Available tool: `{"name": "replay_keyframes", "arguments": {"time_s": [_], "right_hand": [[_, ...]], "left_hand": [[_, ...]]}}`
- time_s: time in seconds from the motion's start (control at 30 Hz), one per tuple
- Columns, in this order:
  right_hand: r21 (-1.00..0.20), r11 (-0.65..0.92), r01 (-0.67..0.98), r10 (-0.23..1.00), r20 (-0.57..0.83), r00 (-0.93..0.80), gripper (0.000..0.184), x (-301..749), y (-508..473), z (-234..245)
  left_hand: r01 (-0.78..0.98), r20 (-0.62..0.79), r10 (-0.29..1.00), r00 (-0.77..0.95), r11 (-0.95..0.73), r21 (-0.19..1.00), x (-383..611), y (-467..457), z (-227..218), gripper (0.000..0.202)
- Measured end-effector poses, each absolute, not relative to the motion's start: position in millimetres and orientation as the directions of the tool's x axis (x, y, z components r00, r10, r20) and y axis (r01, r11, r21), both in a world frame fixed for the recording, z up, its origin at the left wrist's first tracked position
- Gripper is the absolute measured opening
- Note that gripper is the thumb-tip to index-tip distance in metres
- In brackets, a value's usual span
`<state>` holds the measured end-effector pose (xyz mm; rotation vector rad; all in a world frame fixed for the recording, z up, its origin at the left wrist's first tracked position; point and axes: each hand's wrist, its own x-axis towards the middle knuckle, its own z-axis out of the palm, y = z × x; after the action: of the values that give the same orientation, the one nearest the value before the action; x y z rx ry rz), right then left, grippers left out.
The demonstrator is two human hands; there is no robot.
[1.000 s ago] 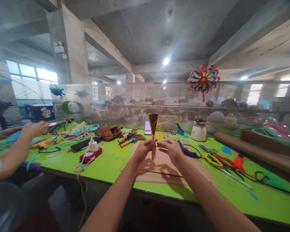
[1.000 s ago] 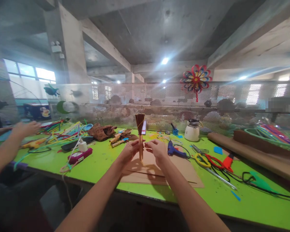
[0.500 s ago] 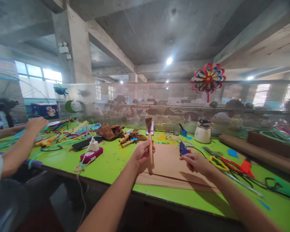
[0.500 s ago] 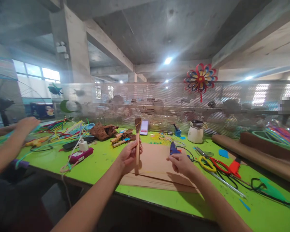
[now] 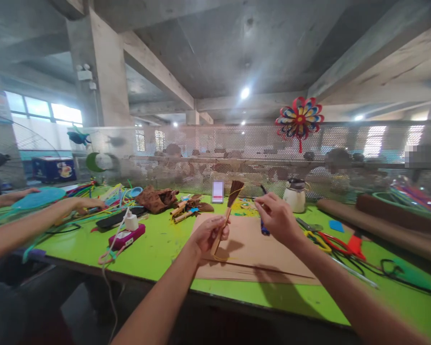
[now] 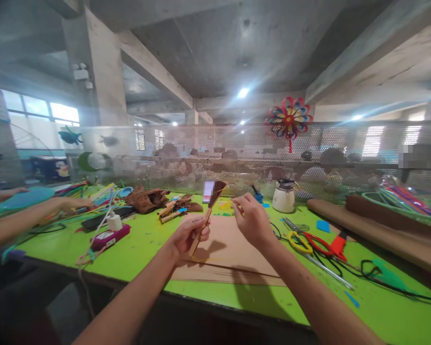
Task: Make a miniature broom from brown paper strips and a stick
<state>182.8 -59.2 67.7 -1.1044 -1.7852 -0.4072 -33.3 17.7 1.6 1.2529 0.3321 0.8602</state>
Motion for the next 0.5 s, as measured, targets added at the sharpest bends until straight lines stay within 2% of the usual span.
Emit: {"name": "replay_keyframes", "arguments": {"time_s": [0.1, 0.2, 0.3, 0.37, 0.4, 0.5], "right_hand": [[0.084, 0.42, 0.904, 0.497, 0.811, -0.307, 0.018, 171.4, -56.6, 86.7], [0.339, 0.269, 0.901, 0.581, 0.69, -0.433, 0.018, 166.4, -50.4, 93.8], [0.457, 0.263, 0.85, 0.652, 0.565, -0.506, 0.021, 167.4, -45.0, 91.1], [0.433, 0.312, 0.845, 0.671, 0.53, -0.519, 0.022, 170.5, -43.3, 87.7], [0.358, 0.35, 0.866, 0.678, 0.542, -0.497, 0.022, 172.4, -42.8, 86.3], [-0.037, 0.422, 0.906, 0.724, 0.616, -0.312, 0.019, 178.3, -39.8, 85.4]], "left_hand": [[-0.305, 0.207, 0.688, 0.696, 0.023, 0.952, -31.7, 16.0, 1.2, 0.028], [-0.248, 0.18, 0.679, 0.712, 0.004, 0.969, -28.8, 13.6, -0.3, 0.029], [-0.217, 0.141, 0.671, 0.728, 0.03, 0.976, -26.5, 11.3, -1.8, 0.03], [-0.192, 0.111, 0.663, 0.74, 0.05, 0.98, -25.5, 10.5, -2.3, 0.031], [-0.18, 0.099, 0.662, 0.743, 0.056, 0.982, -25.1, 10.4, -2.5, 0.032], [-0.173, 0.086, 0.666, 0.741, 0.065, 0.983, -24.1, 11.3, -3.1, 0.034]]}}
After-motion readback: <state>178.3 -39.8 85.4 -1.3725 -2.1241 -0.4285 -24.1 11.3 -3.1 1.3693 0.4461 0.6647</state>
